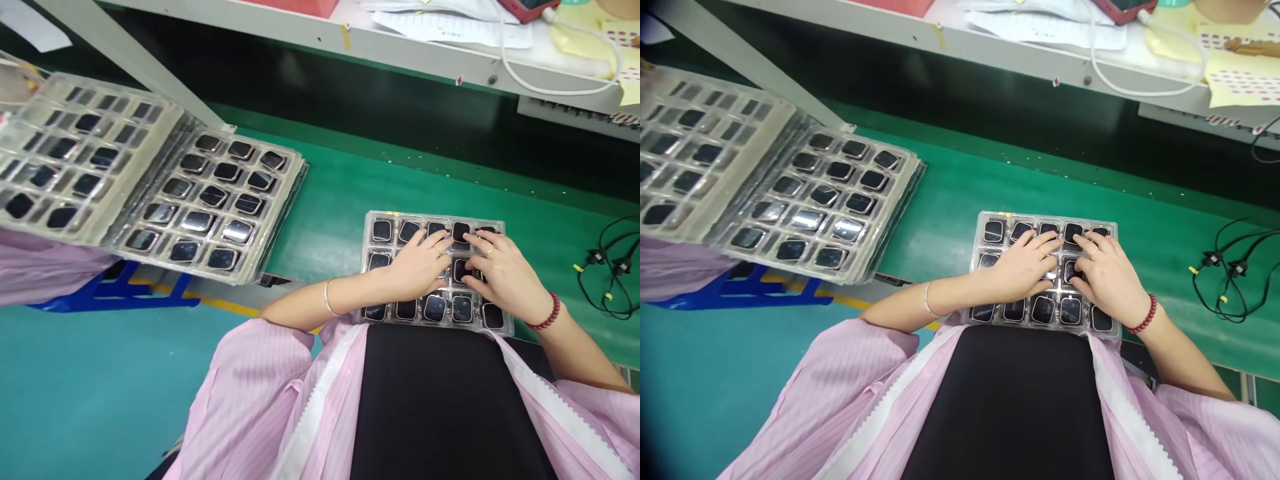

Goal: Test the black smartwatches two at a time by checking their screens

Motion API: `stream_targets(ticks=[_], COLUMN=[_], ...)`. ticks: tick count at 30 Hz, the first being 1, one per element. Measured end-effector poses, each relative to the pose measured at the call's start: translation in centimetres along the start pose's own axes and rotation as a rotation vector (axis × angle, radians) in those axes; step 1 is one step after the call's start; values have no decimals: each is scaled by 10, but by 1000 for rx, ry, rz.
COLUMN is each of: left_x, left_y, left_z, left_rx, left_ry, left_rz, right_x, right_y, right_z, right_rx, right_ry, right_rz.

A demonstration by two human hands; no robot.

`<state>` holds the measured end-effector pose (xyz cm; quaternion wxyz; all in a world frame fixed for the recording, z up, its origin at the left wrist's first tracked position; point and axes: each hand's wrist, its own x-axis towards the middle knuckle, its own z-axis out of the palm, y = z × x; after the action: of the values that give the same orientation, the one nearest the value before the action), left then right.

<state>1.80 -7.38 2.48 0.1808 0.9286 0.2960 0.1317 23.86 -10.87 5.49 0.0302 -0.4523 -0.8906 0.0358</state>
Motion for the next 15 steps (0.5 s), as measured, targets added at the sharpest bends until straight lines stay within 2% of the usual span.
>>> stream_targets(ticks=[3,5,8,12,15], left_x=[-3,-4,-6,-8,-10], left_y=[1,0,-1,-2,-1], left_z=[1,0,-2,-1,1], left_rx=[41,59,93,134,125], left_ry=[62,104,97,92,73], left_rz=[-58,-89,-91,-129,-118], right_x=[-6,-8,-7,1,17], right_y=[-5,-6,-3,7,18], right_z=[9,13,13,5,1], right_rx=[35,62,176,556,954], right_ry=[62,61,61,64,80], right_rz=[74,83,63,13,138])
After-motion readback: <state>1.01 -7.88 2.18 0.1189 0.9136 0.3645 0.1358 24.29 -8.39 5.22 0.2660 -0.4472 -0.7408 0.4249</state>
